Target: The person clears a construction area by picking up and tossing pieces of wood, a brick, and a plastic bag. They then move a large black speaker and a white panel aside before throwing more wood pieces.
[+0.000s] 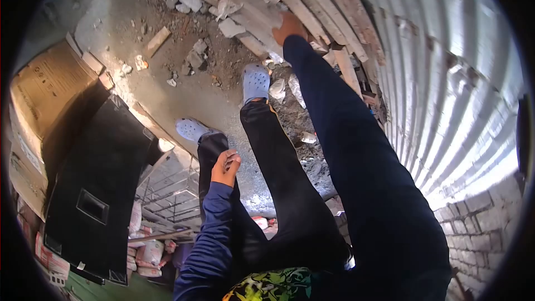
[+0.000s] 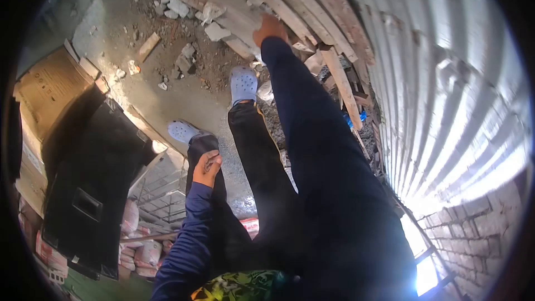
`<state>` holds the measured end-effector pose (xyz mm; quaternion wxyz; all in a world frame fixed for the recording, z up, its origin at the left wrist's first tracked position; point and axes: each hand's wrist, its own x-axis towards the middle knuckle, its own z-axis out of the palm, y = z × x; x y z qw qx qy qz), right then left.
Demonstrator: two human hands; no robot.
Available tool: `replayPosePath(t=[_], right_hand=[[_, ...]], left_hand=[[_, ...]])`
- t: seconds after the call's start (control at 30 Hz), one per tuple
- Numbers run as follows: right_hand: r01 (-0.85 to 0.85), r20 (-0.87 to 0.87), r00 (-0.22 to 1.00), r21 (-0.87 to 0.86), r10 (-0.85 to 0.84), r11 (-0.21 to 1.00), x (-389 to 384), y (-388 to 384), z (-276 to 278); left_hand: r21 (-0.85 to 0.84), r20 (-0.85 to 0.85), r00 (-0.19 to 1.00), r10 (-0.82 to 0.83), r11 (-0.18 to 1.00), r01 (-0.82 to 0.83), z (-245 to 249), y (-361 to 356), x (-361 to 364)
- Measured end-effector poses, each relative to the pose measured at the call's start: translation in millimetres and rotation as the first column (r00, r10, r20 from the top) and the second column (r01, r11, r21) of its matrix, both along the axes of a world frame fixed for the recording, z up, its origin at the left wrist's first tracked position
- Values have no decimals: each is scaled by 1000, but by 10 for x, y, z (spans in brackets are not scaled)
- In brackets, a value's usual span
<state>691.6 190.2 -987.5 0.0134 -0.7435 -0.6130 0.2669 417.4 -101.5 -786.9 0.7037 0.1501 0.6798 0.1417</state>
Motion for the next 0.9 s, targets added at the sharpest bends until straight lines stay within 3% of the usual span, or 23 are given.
replayPosePath(t=[0.13,0.2,0.3,0.37,0.47,0.5,0.57,0.6,0.67,0.8,0.9], right_hand=[[31,149,989,-138,-10,990,-110,161,-206],[-111,239,965,15,104,994,6,76,-246],[-134,169,976,-34,138,990,258,-256,-253],[-138,176,970,-176,169,975,519,-469,-167],[-290,192,936,-57,296,955,665,-592,-150],[-286,190,937,-59,292,957,609,-531,-129],[-165,197,955,-273,223,948,413,-308,-83],[-161,198,955,-273,219,948,397,-286,-165],[79,209,978,-305,-14,949,371,-216,-324],[49,171,985,-342,11,938,430,-191,-368],[-116,56,987,-403,151,908,373,-192,-2]], left_hand=[[10,-13,998,69,998,-69,-267,138,23],[-10,-30,996,85,996,-85,-319,245,-23],[10,-64,997,53,999,-53,-291,323,-112],[4,-62,997,46,999,-46,-286,346,-189],[6,-69,998,-9,1000,9,-300,331,-245],[4,-70,997,-14,1000,15,-322,339,-275],[26,-74,996,-40,999,42,-378,345,-300],[27,-73,996,-43,999,45,-395,397,-282],[47,-94,993,-73,996,78,-431,516,-273],[65,-31,999,-35,997,37,-457,755,-171],[84,18,1000,-7,996,5,-521,843,-111]])
